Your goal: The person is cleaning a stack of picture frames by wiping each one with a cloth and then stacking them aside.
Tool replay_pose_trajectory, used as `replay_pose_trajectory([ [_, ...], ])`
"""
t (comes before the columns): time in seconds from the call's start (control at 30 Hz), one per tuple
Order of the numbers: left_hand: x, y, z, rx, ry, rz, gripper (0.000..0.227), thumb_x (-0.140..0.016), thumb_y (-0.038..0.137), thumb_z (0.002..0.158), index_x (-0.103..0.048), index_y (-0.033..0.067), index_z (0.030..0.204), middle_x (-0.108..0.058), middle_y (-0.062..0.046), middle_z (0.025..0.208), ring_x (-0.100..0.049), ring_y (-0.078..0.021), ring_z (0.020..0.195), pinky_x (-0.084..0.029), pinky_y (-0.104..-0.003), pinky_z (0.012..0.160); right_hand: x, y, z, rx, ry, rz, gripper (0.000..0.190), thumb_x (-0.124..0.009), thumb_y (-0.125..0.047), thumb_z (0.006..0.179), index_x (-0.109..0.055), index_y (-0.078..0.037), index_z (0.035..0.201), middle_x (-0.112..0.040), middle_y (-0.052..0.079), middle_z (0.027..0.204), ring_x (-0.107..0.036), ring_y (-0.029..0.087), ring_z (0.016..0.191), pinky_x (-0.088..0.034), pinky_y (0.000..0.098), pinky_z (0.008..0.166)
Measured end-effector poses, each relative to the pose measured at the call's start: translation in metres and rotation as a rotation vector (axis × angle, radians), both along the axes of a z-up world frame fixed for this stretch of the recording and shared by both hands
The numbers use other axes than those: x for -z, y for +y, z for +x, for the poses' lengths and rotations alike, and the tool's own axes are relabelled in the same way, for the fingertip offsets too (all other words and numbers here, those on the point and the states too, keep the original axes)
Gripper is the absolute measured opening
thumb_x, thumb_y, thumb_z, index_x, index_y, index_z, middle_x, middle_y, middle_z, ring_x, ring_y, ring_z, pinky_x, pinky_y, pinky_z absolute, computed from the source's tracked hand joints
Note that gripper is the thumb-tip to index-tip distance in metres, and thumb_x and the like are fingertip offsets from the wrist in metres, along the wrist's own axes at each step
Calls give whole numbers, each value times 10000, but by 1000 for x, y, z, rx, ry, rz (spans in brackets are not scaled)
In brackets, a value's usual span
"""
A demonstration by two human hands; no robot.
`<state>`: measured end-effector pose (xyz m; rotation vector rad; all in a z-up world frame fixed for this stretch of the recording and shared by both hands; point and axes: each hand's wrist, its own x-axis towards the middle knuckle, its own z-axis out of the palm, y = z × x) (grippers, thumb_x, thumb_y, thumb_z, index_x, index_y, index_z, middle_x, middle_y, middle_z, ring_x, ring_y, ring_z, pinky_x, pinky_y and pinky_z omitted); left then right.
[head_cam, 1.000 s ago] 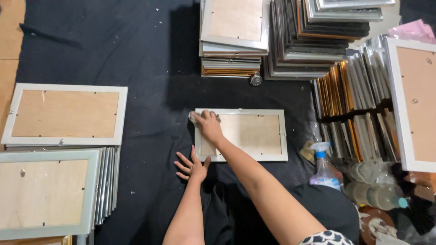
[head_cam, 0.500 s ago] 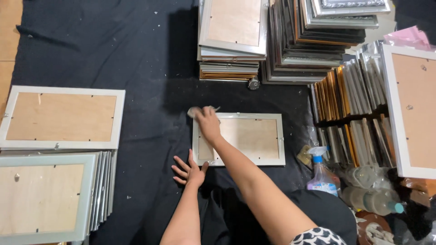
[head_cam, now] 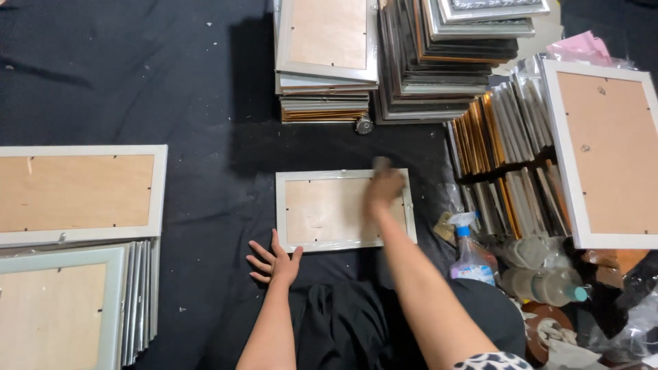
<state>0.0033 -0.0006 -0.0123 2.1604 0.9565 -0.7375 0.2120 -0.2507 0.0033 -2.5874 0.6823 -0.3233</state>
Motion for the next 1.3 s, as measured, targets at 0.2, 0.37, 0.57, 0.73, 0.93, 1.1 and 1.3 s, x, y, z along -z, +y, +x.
replay_pose_trajectory([
  [0.2, 5, 1, -1, -10, -29, -3, 859, -490, 692, 937, 106, 613, 1552, 408, -25, 1636, 294, -429, 1501, 160, -717, 1145, -21, 144, -30, -799, -162, -174, 252, -658, -125, 927, -706, -110, 1174, -611, 170, 1164, -658, 369, 947, -516, 439, 848],
  [0.37, 3, 1, -1, -1, -35, -11, 864, -488, 690, 938, 109, 600, 1556, 418, -31, 1630, 305, -440, 1494, 167, -727, 1137, -28, 70, -18, -588, -128, 296, 262, -675, -266, 957, -669, -113, 1170, -596, 188, 1239, -640, 398, 1047, -515, 472, 894],
  [0.57, -2, 0, 2, -7, -30, -3, 867, -492, 684, 934, 99, 593, 1561, 419, -30, 1632, 287, -441, 1500, 167, -725, 1141, -9, -79, -2, -363, 315, -352, 372, -632, -241, 969, -600, -201, 1337, -467, 154, 1309, -525, 398, 1153, -556, 520, 876],
  [0.73, 4, -1, 0, -9, -41, 19, 867, -498, 671, 937, 91, 589, 1568, 395, -25, 1644, 283, -431, 1504, 167, -718, 1146, -5, -100, -23, -391, 466, -260, 562, -487, -271, 1076, -312, -238, 1610, -360, 192, 1420, -419, 412, 1298, -564, 545, 924],
  [0.93, 3, -2, -2, -13, -68, 10, 850, -491, 663, 946, 87, 596, 1566, 395, -20, 1640, 276, -437, 1505, 167, -713, 1147, -14, -128, -122, -661, 545, -330, 633, -577, -265, 987, -393, -26, 1543, -398, 280, 1419, -576, 528, 1159, -543, 563, 959],
  [1.1, 5, -1, -2, -15, -48, 12, 860, -506, 647, 939, 95, 617, 1554, 411, -14, 1631, 281, -431, 1504, 181, -714, 1143, -67, -110, -113, -71, 524, 537, 503, -443, -460, 1030, -439, -76, 1355, -512, 243, 1377, -585, 443, 1227, -491, 535, 1057],
  [1.3, 8, 0, 0, -16, -43, 9, 867, -492, 676, 935, 110, 612, 1555, 404, -17, 1634, 295, -430, 1499, 176, -717, 1136, 3, -118, -13, -551, 293, -450, 508, -581, -241, 1016, -504, -102, 1499, -444, 219, 1326, -592, 389, 1108, -456, 466, 1001],
])
